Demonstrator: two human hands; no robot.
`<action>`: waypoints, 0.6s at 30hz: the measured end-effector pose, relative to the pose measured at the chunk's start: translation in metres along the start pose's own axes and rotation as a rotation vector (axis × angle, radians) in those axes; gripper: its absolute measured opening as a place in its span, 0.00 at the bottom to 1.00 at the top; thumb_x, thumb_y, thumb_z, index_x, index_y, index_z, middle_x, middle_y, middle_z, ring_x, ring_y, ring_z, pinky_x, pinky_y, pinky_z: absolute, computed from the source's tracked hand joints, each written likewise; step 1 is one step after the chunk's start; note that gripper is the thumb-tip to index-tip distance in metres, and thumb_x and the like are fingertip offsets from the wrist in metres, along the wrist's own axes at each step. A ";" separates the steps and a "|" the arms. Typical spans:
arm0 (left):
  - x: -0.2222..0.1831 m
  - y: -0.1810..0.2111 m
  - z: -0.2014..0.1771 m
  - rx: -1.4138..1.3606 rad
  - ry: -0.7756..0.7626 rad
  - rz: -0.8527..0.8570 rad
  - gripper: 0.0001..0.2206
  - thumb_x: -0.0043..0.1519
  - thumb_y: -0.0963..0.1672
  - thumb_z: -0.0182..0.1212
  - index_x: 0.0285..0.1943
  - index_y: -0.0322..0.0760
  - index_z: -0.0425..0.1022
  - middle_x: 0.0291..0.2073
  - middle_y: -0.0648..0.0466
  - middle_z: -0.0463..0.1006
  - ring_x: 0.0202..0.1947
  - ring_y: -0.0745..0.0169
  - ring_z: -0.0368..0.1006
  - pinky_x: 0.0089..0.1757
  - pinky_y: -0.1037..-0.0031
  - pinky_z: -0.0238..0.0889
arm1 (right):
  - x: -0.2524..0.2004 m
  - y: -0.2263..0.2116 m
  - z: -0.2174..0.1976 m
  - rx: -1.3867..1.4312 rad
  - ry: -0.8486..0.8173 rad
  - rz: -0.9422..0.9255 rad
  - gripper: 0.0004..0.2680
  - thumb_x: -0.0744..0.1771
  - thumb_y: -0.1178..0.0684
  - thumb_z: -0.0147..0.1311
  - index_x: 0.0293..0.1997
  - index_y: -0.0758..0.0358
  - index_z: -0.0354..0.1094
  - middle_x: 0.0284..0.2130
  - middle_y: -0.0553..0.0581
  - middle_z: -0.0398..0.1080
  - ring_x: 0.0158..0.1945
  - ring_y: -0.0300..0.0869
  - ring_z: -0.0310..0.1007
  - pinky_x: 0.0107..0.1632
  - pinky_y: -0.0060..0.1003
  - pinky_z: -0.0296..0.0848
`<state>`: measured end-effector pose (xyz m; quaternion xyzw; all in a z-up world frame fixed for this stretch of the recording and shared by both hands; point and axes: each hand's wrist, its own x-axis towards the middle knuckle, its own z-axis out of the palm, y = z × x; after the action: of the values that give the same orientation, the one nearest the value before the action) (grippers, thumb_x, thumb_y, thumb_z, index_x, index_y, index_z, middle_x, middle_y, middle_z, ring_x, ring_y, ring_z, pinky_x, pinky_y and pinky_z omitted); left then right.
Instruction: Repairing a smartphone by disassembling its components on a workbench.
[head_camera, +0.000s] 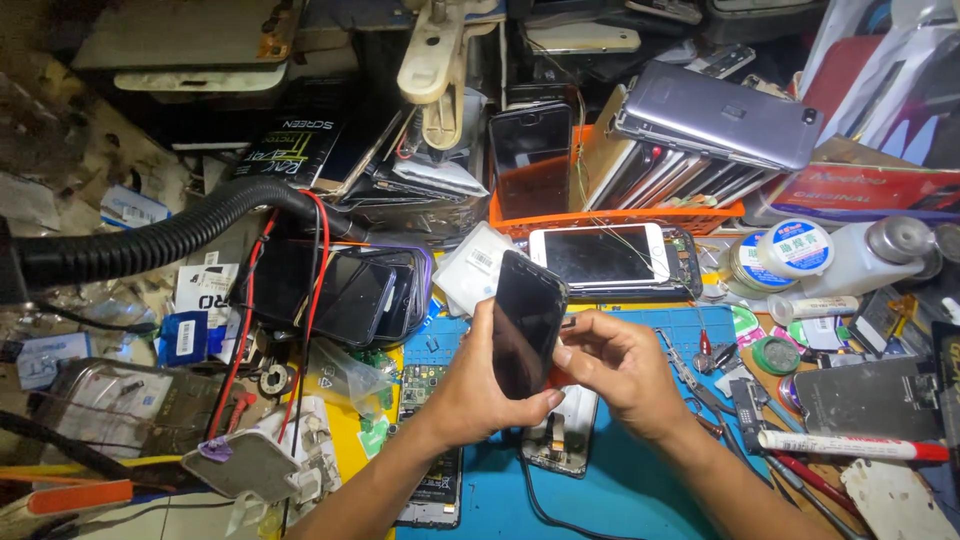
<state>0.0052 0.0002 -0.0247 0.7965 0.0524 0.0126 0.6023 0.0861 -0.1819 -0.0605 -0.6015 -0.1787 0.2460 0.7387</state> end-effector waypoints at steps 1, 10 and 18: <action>-0.001 0.002 -0.001 -0.004 0.009 -0.001 0.36 0.42 0.49 0.75 0.57 0.38 0.58 0.42 0.54 0.78 0.41 0.66 0.74 0.40 0.73 0.70 | 0.001 -0.002 0.000 -0.004 -0.009 0.002 0.05 0.64 0.59 0.62 0.38 0.70 0.74 0.32 0.54 0.73 0.35 0.39 0.73 0.37 0.34 0.76; -0.007 0.018 -0.008 0.166 0.069 -0.127 0.42 0.40 0.54 0.73 0.63 0.43 0.57 0.47 0.53 0.80 0.49 0.52 0.77 0.46 0.66 0.68 | 0.007 0.003 -0.005 0.004 -0.063 -0.033 0.09 0.64 0.57 0.60 0.44 0.74 0.77 0.38 0.61 0.79 0.40 0.45 0.79 0.45 0.40 0.80; -0.010 0.018 -0.012 0.145 0.072 -0.095 0.44 0.40 0.54 0.71 0.67 0.43 0.55 0.54 0.51 0.80 0.56 0.46 0.76 0.50 0.64 0.67 | 0.008 0.008 -0.006 0.094 -0.063 -0.009 0.10 0.63 0.59 0.59 0.45 0.77 0.74 0.39 0.66 0.79 0.42 0.51 0.80 0.47 0.42 0.79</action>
<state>-0.0050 0.0062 -0.0036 0.8335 0.1125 0.0086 0.5408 0.0949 -0.1803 -0.0698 -0.5574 -0.1930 0.2696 0.7611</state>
